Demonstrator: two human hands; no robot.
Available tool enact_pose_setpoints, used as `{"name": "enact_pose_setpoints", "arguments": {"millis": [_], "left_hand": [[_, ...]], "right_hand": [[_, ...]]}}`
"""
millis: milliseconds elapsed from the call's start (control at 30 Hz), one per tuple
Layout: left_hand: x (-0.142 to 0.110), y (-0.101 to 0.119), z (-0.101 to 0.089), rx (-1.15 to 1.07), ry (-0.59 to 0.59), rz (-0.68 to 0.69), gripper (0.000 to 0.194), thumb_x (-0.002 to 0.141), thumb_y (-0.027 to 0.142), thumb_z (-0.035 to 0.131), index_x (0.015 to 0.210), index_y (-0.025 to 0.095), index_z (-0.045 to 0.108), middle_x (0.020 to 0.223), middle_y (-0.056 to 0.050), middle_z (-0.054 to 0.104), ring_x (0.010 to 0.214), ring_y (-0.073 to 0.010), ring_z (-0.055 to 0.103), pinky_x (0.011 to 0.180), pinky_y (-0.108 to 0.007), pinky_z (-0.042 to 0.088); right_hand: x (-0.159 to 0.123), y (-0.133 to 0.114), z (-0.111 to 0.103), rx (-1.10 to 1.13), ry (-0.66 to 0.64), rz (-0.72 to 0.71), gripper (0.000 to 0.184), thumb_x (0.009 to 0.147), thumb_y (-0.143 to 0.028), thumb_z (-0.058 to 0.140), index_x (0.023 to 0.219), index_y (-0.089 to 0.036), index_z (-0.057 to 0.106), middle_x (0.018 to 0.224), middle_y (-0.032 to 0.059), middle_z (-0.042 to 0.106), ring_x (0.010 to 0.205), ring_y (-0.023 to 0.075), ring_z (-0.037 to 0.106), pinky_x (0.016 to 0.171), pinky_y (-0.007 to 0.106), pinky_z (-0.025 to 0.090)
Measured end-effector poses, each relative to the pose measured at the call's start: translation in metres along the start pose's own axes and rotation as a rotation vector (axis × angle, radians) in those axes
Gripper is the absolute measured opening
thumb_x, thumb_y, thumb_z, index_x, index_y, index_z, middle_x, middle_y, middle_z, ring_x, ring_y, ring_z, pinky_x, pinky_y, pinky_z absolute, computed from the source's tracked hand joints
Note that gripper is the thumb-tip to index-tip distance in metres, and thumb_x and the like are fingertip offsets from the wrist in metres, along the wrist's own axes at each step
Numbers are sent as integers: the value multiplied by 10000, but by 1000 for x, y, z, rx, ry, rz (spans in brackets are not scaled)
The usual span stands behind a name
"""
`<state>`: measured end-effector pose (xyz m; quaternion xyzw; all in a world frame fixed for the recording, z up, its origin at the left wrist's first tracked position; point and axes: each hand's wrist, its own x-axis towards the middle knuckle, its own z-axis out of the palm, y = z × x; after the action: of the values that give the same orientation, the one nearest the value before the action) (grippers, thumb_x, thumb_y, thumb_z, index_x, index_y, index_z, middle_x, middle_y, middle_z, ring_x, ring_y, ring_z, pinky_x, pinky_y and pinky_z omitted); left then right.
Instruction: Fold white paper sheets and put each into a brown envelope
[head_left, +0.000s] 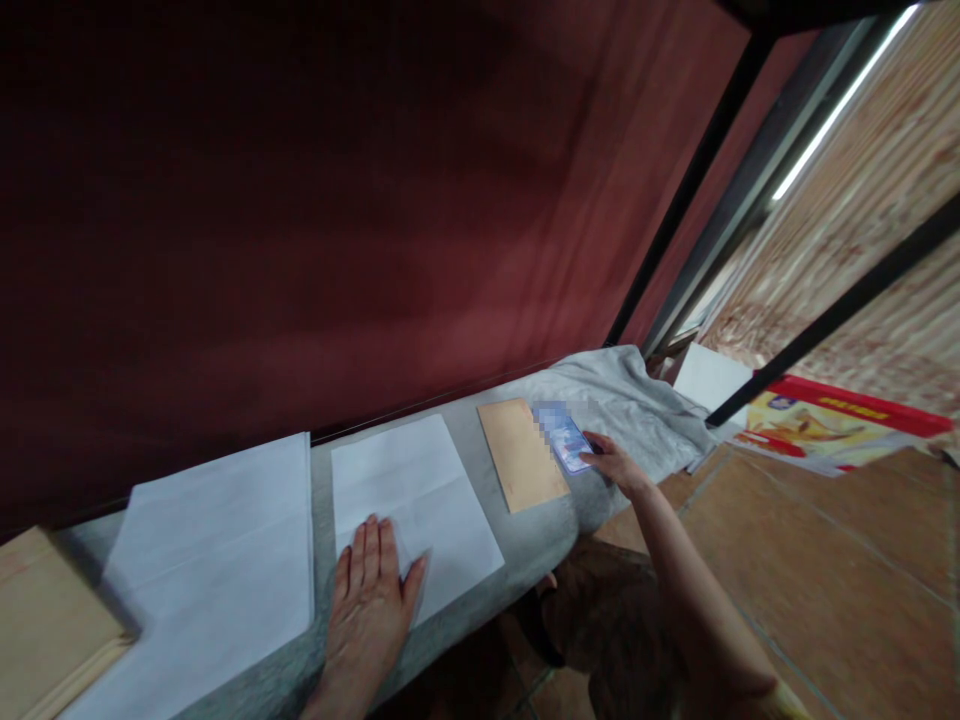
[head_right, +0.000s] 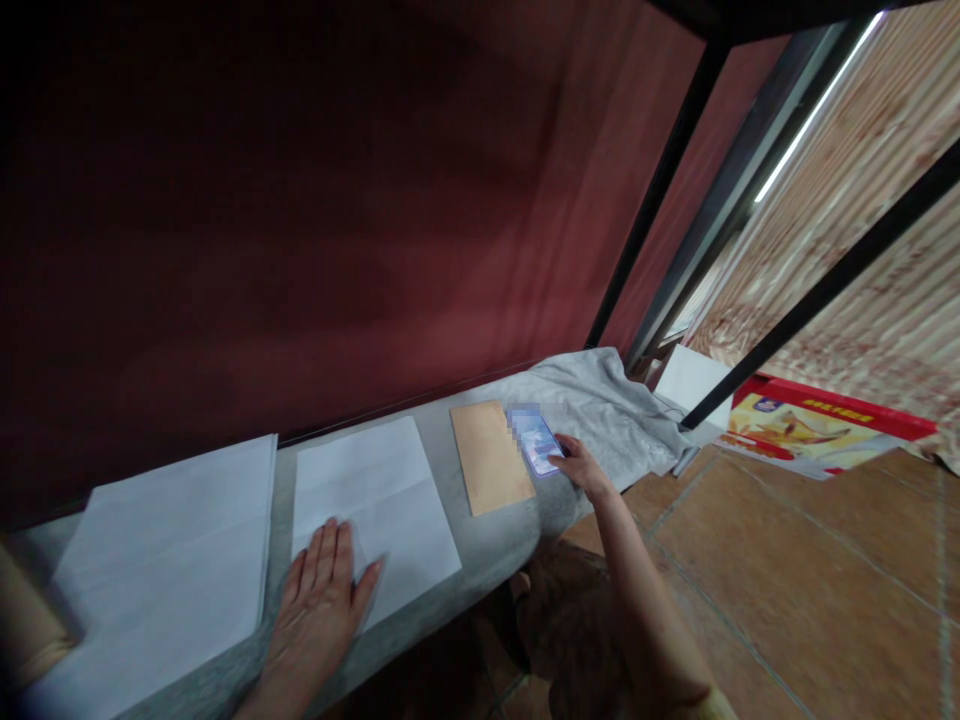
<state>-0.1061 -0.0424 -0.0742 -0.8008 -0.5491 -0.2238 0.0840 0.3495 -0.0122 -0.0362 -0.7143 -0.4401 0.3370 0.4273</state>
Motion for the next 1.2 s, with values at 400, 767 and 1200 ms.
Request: {"name": "enact_pose_setpoints", "arguments": {"millis": [400, 767, 1200], "left_hand": [[1, 0, -3, -11, -47, -12, 873, 1002, 629, 167, 1488, -57, 404, 1535, -307, 415, 1474, -401, 348, 1177, -576, 307], [0, 1, -2, -17, -39, -28, 810, 1005, 586, 246, 1477, -47, 429, 1541, -299, 410, 1475, -385, 355, 1188, -569, 291], [1, 3, -4, -7, -23, -22, 819, 1003, 618, 235, 1455, -22, 471, 1538, -278, 430, 1460, -371, 386, 1192, -536, 304]], "right_hand": [[1, -5, 4, -200, 47, 26, 504, 703, -448, 694, 1133, -188, 726, 1240, 107, 695, 1208, 333, 612, 1037, 416, 488], [4, -10, 33, -556, 144, 86, 678, 777, -579, 668, 1352, -239, 552, 1469, 121, 500, 1343, 341, 484, 1105, 453, 389], [17, -26, 45, -752, 162, 204, 836, 708, -645, 717, 1410, -273, 455, 1387, 133, 488, 1327, 370, 443, 1040, 508, 385]]}}
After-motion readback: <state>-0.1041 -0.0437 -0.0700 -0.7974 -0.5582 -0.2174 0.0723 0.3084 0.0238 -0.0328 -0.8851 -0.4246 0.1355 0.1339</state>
